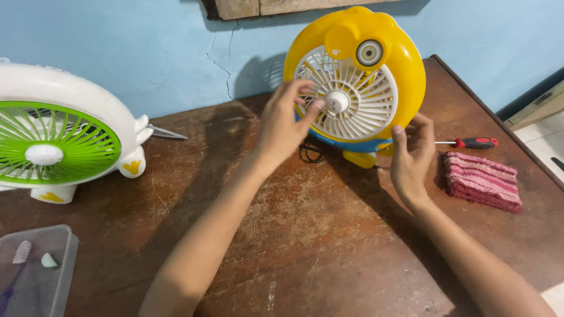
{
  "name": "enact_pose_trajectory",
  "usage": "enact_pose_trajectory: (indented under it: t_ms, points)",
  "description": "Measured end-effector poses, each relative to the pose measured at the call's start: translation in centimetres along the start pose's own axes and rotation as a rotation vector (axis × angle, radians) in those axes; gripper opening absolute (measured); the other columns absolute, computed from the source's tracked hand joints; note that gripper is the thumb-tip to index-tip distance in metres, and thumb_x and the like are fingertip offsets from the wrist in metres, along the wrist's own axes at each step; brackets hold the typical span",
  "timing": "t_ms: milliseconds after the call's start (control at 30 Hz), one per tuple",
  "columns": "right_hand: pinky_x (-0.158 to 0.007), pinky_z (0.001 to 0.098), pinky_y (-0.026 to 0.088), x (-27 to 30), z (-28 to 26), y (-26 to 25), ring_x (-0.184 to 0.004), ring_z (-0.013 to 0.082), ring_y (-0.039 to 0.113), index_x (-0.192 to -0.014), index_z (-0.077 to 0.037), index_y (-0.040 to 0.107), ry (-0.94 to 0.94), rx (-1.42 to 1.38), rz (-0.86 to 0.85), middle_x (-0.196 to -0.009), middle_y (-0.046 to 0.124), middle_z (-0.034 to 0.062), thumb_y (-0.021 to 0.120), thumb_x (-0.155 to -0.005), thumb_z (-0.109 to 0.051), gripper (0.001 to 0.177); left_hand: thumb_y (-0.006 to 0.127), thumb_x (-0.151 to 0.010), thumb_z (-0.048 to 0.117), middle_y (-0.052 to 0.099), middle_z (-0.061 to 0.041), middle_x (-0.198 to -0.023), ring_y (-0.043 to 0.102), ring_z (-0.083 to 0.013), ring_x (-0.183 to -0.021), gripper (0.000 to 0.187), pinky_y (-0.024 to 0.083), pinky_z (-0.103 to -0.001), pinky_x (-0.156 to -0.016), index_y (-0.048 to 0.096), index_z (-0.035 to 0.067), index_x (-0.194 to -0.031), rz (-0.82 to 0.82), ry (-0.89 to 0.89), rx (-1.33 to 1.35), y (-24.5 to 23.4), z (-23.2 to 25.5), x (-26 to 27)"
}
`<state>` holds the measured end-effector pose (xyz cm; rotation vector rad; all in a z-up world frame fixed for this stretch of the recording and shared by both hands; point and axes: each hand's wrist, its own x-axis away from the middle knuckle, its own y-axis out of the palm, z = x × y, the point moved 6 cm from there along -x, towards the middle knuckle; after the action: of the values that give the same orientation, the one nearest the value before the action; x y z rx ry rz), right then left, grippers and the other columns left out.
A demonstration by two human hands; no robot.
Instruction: The person uses a screwdriver to remove screws from the front grille of a white and green electric fan, then wipes the fan with a cloth. The person then moves to a yellow and blue electric fan and begins unscrewing its front grille.
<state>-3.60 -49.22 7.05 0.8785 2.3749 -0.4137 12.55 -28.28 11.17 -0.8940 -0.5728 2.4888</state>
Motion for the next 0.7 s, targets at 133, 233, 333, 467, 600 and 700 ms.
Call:
enact_pose_trajectory:
  t_ms: [133, 233, 333, 467, 600, 700]
  points:
    - [-0.097, 0.0312, 0.054, 2.9, -1.6, 1.8, -0.110, 0.0153, 0.061, -0.133, -0.001, 0.043, 0.024, -0.060, 0.000, -0.121, 0.058, 0.0095, 0.064, -0.108, -0.007, 0.033, 0.063, -0.102, 0.047, 0.067, -0.012, -0.133, 0.070, -0.0252, -0.122, 0.057, 0.061, -0.037, -0.107, 0.054, 0.006, -0.140, -0.223, 0.049, 0.051, 0.4, 5.6, 2.2]
    - [-0.087, 0.0311, 0.055, 5.4, -3.4, 3.7, -0.104, 0.0164, 0.059, -0.138, -0.001, 0.040, 0.058, -0.093, -0.077, -0.125, 0.054, 0.0122, 0.059, -0.101, -0.003, 0.043, 0.068, -0.096, 0.053, 0.046, -0.031, -0.148, 0.054, -0.0461, -0.134, 0.094, 0.049, -0.052, -0.103, 0.028, -0.009, -0.154, -0.170, 0.263, -0.081, -1.7, 10.6, 4.1]
    - [-0.106, 0.0406, 0.049, 7.5, -6.6, 6.1, -0.123, 0.0263, 0.054, -0.147, 0.002, 0.035, -0.112, 0.023, -0.272, -0.137, 0.047, 0.0184, 0.061, -0.092, -0.002, 0.061, 0.071, -0.079, 0.067, 0.016, -0.046, -0.150, 0.046, -0.0520, -0.128, 0.128, 0.055, -0.052, -0.093, 0.000, -0.010, -0.153, -0.504, -0.165, -0.332, -2.1, 10.5, 5.0]
    - [-0.120, 0.0559, 0.033, 9.1, -9.6, 8.7, -0.144, 0.0454, 0.036, -0.154, 0.003, 0.026, -0.300, 0.262, -0.548, -0.154, 0.032, 0.0301, 0.075, -0.080, -0.011, 0.089, 0.076, -0.073, 0.059, 0.030, -0.042, -0.147, 0.058, -0.0489, -0.119, 0.130, 0.060, -0.048, -0.088, 0.002, -0.013, -0.152, -0.306, -0.149, -0.155, -4.8, 12.5, 4.8]
    - [-0.116, 0.0513, 0.044, 9.4, -9.5, 9.7, -0.144, 0.0390, 0.042, -0.158, -0.003, 0.022, -0.095, 0.146, -0.786, -0.163, 0.023, 0.0264, 0.073, -0.088, -0.012, 0.087, 0.073, -0.086, 0.038, 0.049, -0.035, -0.140, 0.068, -0.0417, -0.112, 0.102, 0.064, -0.043, -0.085, 0.012, -0.010, -0.152, -0.214, -0.152, -0.120, -6.6, 11.3, 4.0]
    - [-0.118, 0.0541, 0.041, 8.8, -9.6, 9.8, -0.147, 0.0412, 0.040, -0.158, -0.006, 0.032, -0.260, 0.175, -0.778, -0.163, 0.030, 0.0245, 0.074, -0.088, -0.009, 0.081, 0.065, -0.095, 0.024, 0.063, -0.031, -0.127, 0.073, -0.0373, -0.106, 0.081, 0.066, -0.040, -0.086, 0.017, -0.007, -0.152, -0.252, -0.145, -0.099, -6.7, 10.0, 3.7]
